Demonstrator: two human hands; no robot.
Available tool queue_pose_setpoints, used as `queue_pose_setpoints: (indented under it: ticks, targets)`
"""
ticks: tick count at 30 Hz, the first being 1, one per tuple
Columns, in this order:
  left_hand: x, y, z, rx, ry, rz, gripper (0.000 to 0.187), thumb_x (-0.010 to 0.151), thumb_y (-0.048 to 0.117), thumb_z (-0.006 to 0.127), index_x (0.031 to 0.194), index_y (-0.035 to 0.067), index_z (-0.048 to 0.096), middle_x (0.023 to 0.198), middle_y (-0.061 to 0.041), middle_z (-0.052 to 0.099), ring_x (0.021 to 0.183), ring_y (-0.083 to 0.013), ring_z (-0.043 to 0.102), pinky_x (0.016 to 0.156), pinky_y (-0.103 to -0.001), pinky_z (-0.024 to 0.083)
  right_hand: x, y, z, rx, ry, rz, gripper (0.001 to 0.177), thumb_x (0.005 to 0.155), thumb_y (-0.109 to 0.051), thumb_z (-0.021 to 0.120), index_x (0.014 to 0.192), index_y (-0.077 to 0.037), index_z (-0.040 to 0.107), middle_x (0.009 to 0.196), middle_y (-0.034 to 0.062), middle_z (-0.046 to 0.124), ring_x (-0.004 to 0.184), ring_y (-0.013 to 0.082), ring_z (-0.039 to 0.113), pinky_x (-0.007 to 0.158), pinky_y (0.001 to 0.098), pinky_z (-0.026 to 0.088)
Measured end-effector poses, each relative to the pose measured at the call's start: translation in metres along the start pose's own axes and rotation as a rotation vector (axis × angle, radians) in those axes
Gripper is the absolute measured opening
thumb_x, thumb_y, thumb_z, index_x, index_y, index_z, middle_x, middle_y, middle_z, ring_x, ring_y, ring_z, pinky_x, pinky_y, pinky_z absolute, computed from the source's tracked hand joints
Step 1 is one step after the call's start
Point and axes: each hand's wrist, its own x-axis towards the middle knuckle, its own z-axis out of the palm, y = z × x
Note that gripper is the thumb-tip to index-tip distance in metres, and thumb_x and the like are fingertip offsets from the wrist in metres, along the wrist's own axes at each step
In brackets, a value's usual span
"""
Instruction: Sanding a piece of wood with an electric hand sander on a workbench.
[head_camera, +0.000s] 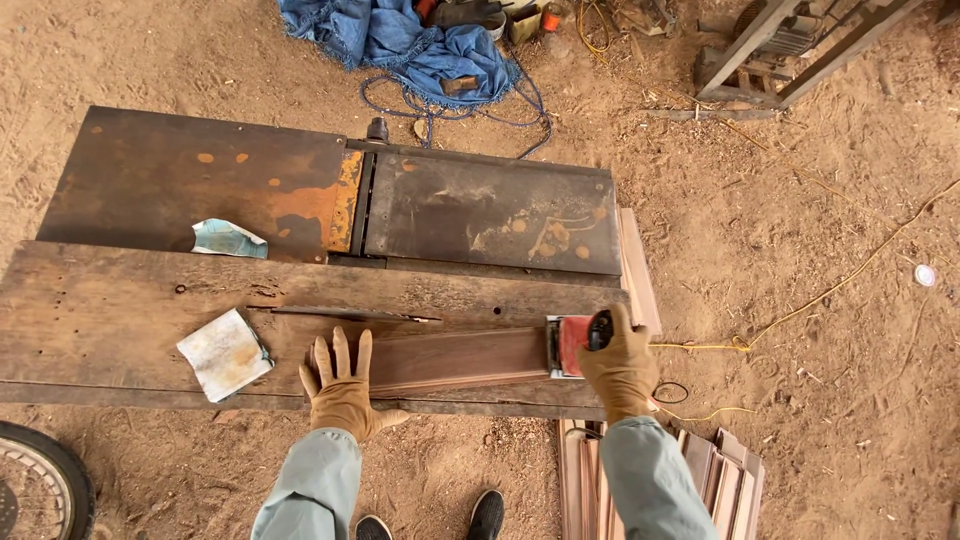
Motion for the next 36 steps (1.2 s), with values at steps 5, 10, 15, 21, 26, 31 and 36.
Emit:
queue_pose_setpoints:
  ticks: [5, 10, 15, 21, 26, 31, 36]
  targets:
    - [0.0, -0.002, 0.0, -0.025, 0.021, 0.009, 0.159, 0.051, 0.088, 0.082, 0.162, 0.028, -0.016, 0.17, -0.018, -0.013, 0.155, -0.0474, -0.009, 0.12, -0.071, 0.004, -0.031, -0.052, 0.007, -0.001, -0.055, -0.055, 0.061, 0.077, -0.029, 0.085, 0.129, -0.039, 0.053, 0.108, 0.0154, 0.06, 0.089, 0.0366, 0.071, 0.065, 0.0477, 0.064]
    - [-0.004, -0.002, -0.006, -0.041, 0.021, 0.021, 0.16, 0.05, 0.088, 0.082, 0.162, 0.027, -0.016, 0.17, -0.018, -0.013, 0.156, -0.0468, -0.01, 0.121, -0.071, 0.004, -0.065, -0.11, 0.018, 0.028, -0.164, -0.087, 0.051, 0.086, -0.036, 0.075, 0.131, -0.037, 0.051, 0.106, 0.0157, 0.057, 0.083, 0.0323, 0.072, 0.059, 0.0446, 0.065]
    - [-0.003, -0.006, -0.007, -0.066, -0.004, 0.029, 0.159, 0.051, 0.087, 0.082, 0.162, 0.027, -0.015, 0.171, -0.018, -0.015, 0.156, -0.0463, -0.011, 0.121, -0.071, 0.003, -0.098, -0.162, 0.032, 0.048, -0.24, -0.136, 0.047, 0.094, -0.059, 0.062, 0.13, -0.031, 0.05, 0.103, 0.0156, 0.056, 0.081, 0.0302, 0.072, 0.054, 0.0427, 0.065]
    - [-0.003, -0.008, -0.002, -0.086, 0.024, 0.06, 0.16, 0.052, 0.085, 0.083, 0.163, 0.024, -0.014, 0.17, -0.019, -0.013, 0.155, -0.0477, -0.009, 0.119, -0.073, 0.004, -0.128, -0.201, 0.037, 0.075, -0.251, -0.201, 0.042, 0.098, -0.06, 0.054, 0.127, -0.03, 0.051, 0.103, 0.0142, 0.057, 0.082, 0.0323, 0.073, 0.054, 0.0428, 0.065]
    - [-0.012, -0.005, -0.01, -0.143, 0.083, 0.063, 0.158, 0.047, 0.09, 0.08, 0.162, 0.027, -0.007, 0.17, -0.017, -0.007, 0.157, -0.0464, -0.005, 0.121, -0.072, 0.007, -0.133, -0.207, 0.028, 0.051, -0.231, -0.224, 0.044, 0.094, -0.058, 0.055, 0.13, -0.032, 0.05, 0.109, 0.0184, 0.054, 0.09, 0.0404, 0.068, 0.067, 0.054, 0.06]
    - [-0.003, -0.007, 0.001, -0.092, 0.097, 0.069, 0.161, 0.046, 0.089, 0.081, 0.162, 0.026, -0.01, 0.17, -0.017, -0.008, 0.155, -0.0467, -0.005, 0.12, -0.072, 0.007, -0.106, -0.167, 0.023, 0.065, -0.175, -0.2, 0.047, 0.093, -0.06, 0.058, 0.132, -0.034, 0.051, 0.107, 0.017, 0.055, 0.088, 0.0386, 0.069, 0.064, 0.0527, 0.06]
    - [0.001, -0.006, 0.006, -0.058, 0.103, 0.045, 0.16, 0.047, 0.087, 0.082, 0.162, 0.029, -0.011, 0.171, -0.017, -0.008, 0.156, -0.0456, -0.006, 0.12, -0.07, 0.006, -0.064, -0.108, 0.011, 0.087, -0.181, -0.142, 0.054, 0.091, -0.059, 0.065, 0.137, -0.035, 0.048, 0.101, 0.0161, 0.056, 0.082, 0.0333, 0.071, 0.057, 0.0467, 0.063]
